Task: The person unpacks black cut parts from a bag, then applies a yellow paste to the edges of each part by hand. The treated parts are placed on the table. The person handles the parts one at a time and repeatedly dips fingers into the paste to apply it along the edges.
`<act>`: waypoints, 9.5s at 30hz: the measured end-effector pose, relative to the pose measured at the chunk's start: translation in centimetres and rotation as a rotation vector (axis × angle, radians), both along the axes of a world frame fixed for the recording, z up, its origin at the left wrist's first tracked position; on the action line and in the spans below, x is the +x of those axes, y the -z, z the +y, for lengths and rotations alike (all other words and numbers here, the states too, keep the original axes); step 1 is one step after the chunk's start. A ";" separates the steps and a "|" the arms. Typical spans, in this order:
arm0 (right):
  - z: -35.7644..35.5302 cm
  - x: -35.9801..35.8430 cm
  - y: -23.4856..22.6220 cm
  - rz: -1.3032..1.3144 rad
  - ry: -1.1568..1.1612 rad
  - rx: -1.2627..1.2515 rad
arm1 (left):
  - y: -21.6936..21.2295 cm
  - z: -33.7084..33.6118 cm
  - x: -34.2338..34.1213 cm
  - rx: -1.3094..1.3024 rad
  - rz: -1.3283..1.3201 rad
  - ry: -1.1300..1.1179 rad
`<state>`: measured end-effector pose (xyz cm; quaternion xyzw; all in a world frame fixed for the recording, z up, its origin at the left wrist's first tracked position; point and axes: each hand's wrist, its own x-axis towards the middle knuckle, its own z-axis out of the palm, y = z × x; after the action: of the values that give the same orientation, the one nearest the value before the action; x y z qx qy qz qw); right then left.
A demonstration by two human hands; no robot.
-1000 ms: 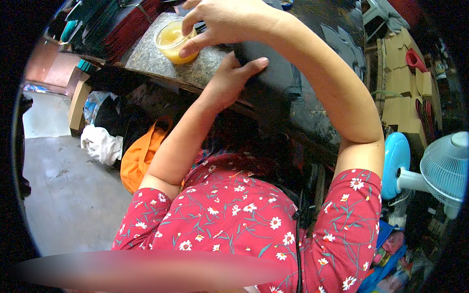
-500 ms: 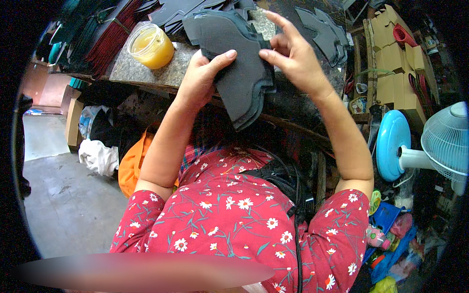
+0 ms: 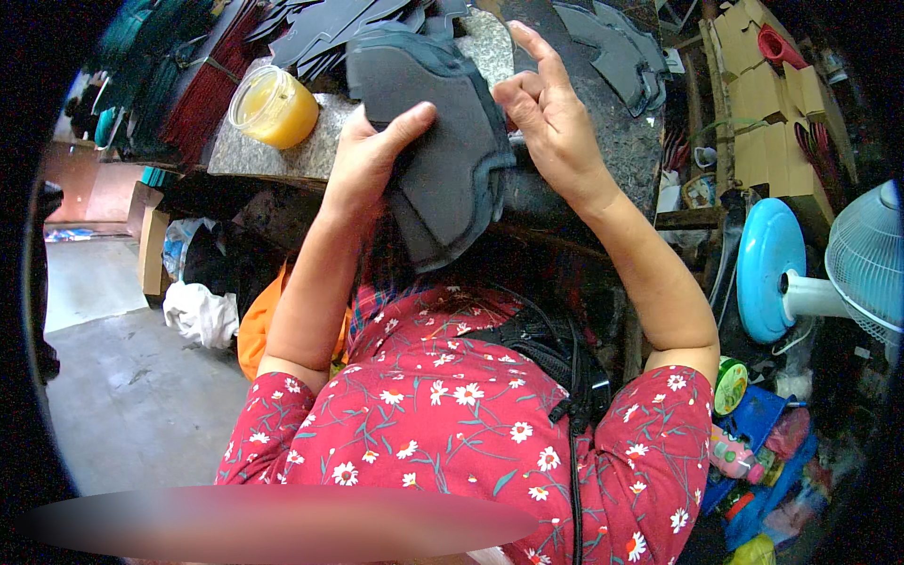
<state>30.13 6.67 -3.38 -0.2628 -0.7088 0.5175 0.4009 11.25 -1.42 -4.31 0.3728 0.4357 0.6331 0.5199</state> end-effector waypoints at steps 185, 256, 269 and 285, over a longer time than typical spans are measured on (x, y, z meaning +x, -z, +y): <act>0.0 1.9 -5.4 -0.233 0.154 0.279 | 1.1 0.1 0.6 -0.130 0.061 0.120; 5.2 -1.5 -0.6 -0.349 -0.196 0.537 | -0.3 -0.7 -0.2 -0.113 -0.048 0.236; 3.8 2.0 -0.7 -0.253 -0.450 0.240 | 0.5 -0.5 -1.4 -0.127 -0.144 0.225; 3.6 4.1 1.2 -0.036 -0.361 0.081 | 0.6 -0.3 -1.1 -0.117 -0.149 0.155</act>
<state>34.27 10.23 -4.60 -0.1241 -0.7717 0.5474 0.2990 10.10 -1.68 -4.90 0.3264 0.4019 0.5906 0.6190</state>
